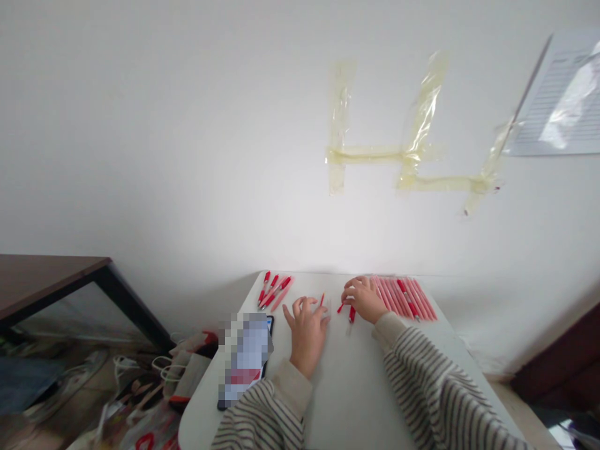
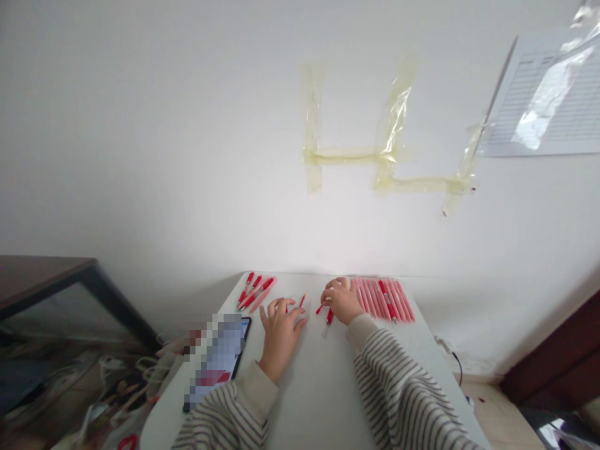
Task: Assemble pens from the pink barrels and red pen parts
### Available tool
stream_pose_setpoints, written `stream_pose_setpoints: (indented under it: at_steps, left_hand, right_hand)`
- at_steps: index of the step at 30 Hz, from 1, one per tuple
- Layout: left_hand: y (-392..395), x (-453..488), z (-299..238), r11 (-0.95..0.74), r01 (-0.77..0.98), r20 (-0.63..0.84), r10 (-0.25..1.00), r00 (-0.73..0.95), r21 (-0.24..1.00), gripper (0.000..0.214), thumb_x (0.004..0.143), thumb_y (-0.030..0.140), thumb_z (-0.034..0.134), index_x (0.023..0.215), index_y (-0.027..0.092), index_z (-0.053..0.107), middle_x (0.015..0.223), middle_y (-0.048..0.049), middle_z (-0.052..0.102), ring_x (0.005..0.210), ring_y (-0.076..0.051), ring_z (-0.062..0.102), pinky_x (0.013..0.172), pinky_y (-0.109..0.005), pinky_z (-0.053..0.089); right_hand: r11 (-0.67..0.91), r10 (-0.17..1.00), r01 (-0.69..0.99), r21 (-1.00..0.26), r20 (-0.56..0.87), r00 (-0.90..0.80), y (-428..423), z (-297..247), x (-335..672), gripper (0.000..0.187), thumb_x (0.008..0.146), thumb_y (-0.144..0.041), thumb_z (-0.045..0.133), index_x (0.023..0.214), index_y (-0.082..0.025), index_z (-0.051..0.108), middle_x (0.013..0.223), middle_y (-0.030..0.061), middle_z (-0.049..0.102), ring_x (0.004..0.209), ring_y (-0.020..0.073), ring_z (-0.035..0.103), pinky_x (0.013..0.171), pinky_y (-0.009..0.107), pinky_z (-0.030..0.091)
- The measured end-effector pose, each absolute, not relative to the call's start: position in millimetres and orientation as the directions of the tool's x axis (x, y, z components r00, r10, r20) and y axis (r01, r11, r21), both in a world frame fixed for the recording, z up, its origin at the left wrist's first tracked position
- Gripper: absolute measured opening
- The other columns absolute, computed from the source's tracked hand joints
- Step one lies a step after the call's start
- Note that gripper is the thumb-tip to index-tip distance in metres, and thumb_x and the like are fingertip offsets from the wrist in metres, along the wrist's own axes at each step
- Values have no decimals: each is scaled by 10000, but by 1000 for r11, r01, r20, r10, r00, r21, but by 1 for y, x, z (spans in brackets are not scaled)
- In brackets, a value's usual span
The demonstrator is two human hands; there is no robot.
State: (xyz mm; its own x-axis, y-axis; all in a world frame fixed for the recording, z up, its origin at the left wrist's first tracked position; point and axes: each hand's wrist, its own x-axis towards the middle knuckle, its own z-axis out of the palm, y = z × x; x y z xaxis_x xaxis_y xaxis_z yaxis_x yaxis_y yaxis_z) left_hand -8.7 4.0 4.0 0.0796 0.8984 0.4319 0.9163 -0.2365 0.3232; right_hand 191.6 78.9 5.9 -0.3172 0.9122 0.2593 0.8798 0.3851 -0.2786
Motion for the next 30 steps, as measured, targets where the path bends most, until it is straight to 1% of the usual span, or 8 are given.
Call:
stream_pose_setpoints:
  at_steps: [3,8,10,18,24,30]
  left_hand:
    - [3,-9,4,-242,914,433,898,84,325,193,846,274,658,1008,326,748,1259,-43,593,1276,-303,405,1172,-704,134]
    - [2,-10,5,-248,911,434,897,87,329,181,852,296,659,1009,322,747,1257,-41,595,1274,-300,411,1172,-707,138]
    - [2,-10,5,-245,912,431,898,86,330,175,854,301,659,1003,323,747,1253,-40,597,1272,-298,413,1173,-711,133]
    - [1,-10,5,-250,913,435,896,91,323,166,881,314,625,993,315,748,1241,-41,602,1262,-297,414,1169,-712,132]
    - [2,-10,6,-246,911,431,898,86,331,166,890,320,612,988,314,746,1241,-40,601,1266,-295,413,1165,-721,133]
    - [2,-10,5,-248,912,431,898,89,328,164,879,302,627,993,318,743,1244,-34,599,1271,-288,410,1175,-701,135]
  right_hand:
    - [412,905,870,-270,234,-356,85,9,188,101,879,-259,668,875,-283,766,1188,48,644,1255,298,413,1086,608,254]
    - [428,899,869,-249,218,-381,92,13,185,123,881,-226,662,872,-295,764,1189,40,649,1276,297,404,1115,690,164]
    - [441,893,863,-245,216,-395,94,13,184,136,888,-224,656,872,-306,763,1198,28,650,1278,291,403,1122,704,144]
    - [497,859,849,-181,243,-451,99,13,180,105,882,-285,685,893,-343,772,1209,15,658,1298,287,386,1148,705,94]
    - [491,865,852,-182,215,-453,100,14,177,124,898,-278,660,910,-332,771,1221,26,657,1309,291,381,1152,707,73]
    - [487,865,852,-191,238,-441,98,13,177,106,896,-287,670,922,-328,764,1204,21,666,1305,288,392,1159,695,88]
